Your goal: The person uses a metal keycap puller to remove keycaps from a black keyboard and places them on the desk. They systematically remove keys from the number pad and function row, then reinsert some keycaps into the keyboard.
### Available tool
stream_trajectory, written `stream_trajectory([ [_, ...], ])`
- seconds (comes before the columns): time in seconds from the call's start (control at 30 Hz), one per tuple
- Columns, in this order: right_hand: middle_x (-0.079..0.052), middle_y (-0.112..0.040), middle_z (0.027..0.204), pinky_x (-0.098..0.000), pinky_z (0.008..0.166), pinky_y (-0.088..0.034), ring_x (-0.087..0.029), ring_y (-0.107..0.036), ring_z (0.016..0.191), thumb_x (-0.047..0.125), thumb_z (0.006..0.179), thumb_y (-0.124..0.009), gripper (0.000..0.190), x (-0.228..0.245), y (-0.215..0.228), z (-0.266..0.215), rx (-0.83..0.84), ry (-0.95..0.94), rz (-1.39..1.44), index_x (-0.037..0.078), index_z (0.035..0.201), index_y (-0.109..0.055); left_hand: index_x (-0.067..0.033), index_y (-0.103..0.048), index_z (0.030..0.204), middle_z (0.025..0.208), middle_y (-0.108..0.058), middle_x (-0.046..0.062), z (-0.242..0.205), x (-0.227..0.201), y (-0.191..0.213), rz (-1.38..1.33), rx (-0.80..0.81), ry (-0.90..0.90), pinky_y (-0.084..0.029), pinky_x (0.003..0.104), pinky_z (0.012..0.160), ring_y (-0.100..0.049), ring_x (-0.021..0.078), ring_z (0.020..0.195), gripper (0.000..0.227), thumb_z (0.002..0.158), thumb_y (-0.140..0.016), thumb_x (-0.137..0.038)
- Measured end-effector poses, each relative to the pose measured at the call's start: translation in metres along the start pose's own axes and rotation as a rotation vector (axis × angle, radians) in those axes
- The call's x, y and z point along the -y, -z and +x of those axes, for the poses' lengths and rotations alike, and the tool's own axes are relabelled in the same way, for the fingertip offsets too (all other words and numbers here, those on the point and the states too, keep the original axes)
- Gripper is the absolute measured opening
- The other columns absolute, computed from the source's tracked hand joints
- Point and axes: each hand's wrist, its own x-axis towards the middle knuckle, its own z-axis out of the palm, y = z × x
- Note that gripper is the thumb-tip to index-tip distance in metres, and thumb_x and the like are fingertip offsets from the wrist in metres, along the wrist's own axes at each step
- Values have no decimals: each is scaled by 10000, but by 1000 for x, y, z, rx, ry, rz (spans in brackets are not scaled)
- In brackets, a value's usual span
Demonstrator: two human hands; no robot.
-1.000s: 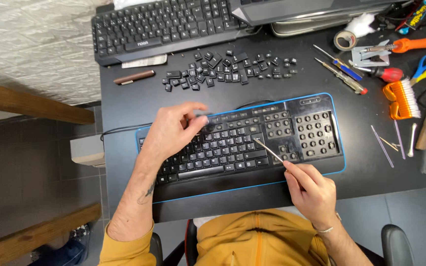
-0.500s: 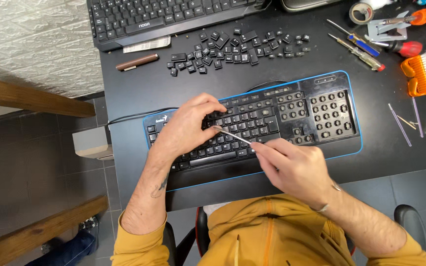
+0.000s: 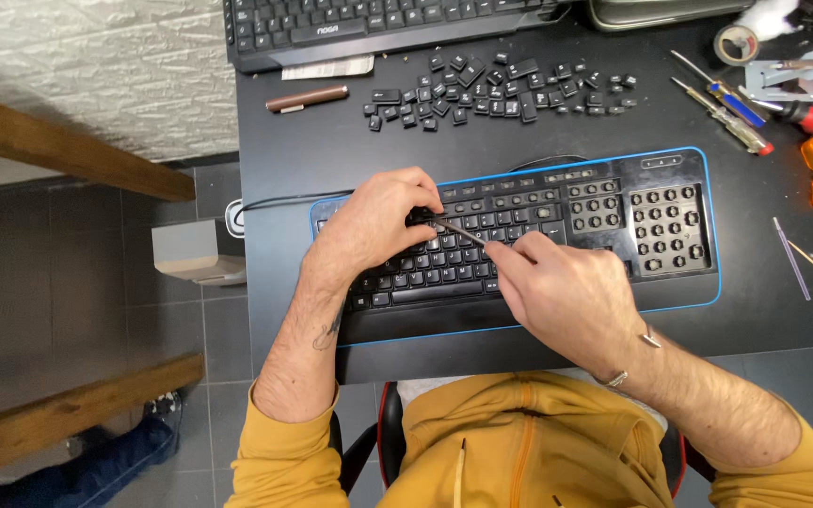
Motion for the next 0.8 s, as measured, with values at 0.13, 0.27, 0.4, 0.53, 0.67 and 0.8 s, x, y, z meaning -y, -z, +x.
stream_trajectory([
  [0.13, 77, -623, 839, -276, 520, -554, -102, -679, 593, 230, 952, -580, 220, 1, 2, 3, 68, 61, -105, 281, 1109, -725, -136, -787, 1052, 1068, -697, 27, 1, 13, -6, 5, -9, -51, -590, 425, 921, -705, 302, 1059, 227, 835, -783, -67],
  [0.27, 66, -621, 824, -270, 473, -550, -97, -679, 538, 173, 938, -555, 251, 5, 16, 15, 146, 124, -145, 255, 1109, -719, -149, -799, 1030, 1040, -713, 26, 3, 17, -7, -17, -33, -62, -597, 410, 904, -716, 289, 1028, 216, 849, -766, -36],
  [0.4, 67, -599, 802, -286, 460, -540, -103, -673, 524, 160, 916, -566, 239, 5, 12, 16, 141, 114, -176, 253, 1077, -716, -163, -806, 1032, 1043, -723, 16, 2, 18, -6, -18, -17, -56, -602, 388, 907, -721, 267, 1033, 233, 848, -765, -28],
  [0.53, 50, -589, 787, -296, 467, -545, -116, -675, 520, 144, 950, -554, 199, -2, 12, 21, 153, 154, -163, 231, 1042, -707, -185, -811, 1020, 1031, -727, -7, 3, 19, -10, -11, -21, -48, -599, 381, 897, -725, 255, 1009, 203, 856, -769, -71],
  [0.67, 36, -599, 785, -335, 481, -569, -145, -703, 538, 192, 932, -553, 174, -7, 16, 24, 224, 129, -118, 245, 1028, -687, -224, -809, 995, 1024, -729, -30, 7, 19, -9, 1, -25, -42, -601, 368, 889, -727, 227, 1006, 170, 873, -767, -115],
  [0.8, 63, -574, 760, -322, 453, -553, -125, -690, 520, 209, 914, -567, 143, -2, 7, 24, 214, 141, -166, 253, 1004, -669, -255, -807, 992, 1019, -741, -75, 7, 11, -3, -13, -24, -8, -595, 338, 887, -732, 195, 1012, 175, 880, -766, -127],
])
